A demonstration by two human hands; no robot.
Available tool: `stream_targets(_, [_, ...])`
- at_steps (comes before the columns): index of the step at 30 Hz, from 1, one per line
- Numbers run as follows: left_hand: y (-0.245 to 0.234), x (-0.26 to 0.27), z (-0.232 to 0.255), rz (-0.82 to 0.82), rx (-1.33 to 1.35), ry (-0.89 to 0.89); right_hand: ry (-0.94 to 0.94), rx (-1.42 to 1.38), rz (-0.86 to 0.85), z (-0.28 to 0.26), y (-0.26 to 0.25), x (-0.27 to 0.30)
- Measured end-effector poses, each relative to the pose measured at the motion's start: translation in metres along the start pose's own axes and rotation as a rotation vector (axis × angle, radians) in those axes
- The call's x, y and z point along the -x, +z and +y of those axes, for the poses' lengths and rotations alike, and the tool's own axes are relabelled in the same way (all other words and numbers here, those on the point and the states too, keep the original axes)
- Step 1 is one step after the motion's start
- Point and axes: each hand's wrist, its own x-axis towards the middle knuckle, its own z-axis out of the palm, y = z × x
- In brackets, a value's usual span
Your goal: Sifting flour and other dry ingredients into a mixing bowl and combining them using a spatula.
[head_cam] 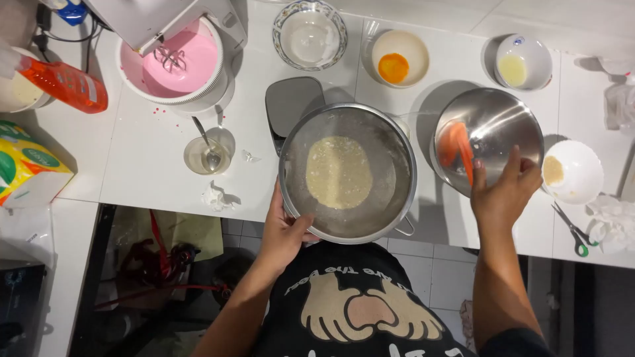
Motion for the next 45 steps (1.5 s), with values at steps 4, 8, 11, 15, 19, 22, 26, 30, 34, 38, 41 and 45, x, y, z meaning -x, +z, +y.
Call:
stream_targets(4, [0.016,0.004,-0.008,-0.005,0.095,0.038,0.630,-0.922,-0.530,-0.095,-0.058,-0.004])
stream_targets(8, [0.014,0.009,0.000,-0.091,-0.008,0.014,1.012,-1.137,-1.034,-0.133,-0.061,-0.004])
stream_targets(11, [-0.023,-0.001,0.017,-0.005,-0.343,0.157,1.067,-1.097,-0.983,-0.118,-0.043,0.006])
stream_targets(15, [-0.154,-0.082,0.007,0.737,-1.016,0.787,0.884,-0.835,-1.001,-0.108,-0.042,0.002])
stream_targets(19, [-0.215,-0.134,0.019,0.561,-1.009,0.410,1.011,-0.949,-0.824,-0.119,-0.050,0.011])
stream_targets(22, [-0.232,-0.170,0.009,0.417,-0.953,0.655,1.182,-0.792,-0.688,-0.146,-0.061,0.019])
stream_targets(26, [-0.233,-0.190,0.015,0.250,-0.752,0.804,1.419,-0.841,-0.476,-0.161,-0.046,0.057])
stream_targets(30, [-0.217,-0.160,0.039,0.182,-0.622,0.883,1.577,-0.885,-0.166,-0.169,-0.037,0.084])
stream_targets(34, [-0.214,-0.111,0.071,0.181,-0.595,1.071,1.527,-0.905,-0.091,-0.187,-0.042,0.100])
stream_targets(38, [-0.254,-0.112,0.041,0.463,-0.449,1.110,1.584,-0.891,-0.107,-0.208,-0.044,0.103])
stream_targets(41, [-0.299,-0.138,0.006,0.826,-0.082,0.882,1.594,-0.917,-0.105,-0.213,-0.037,0.105])
stream_targets(45, [-0.324,-0.156,-0.025,1.045,0.249,0.531,1.528,-0.923,-0.118,-0.226,-0.041,0.098])
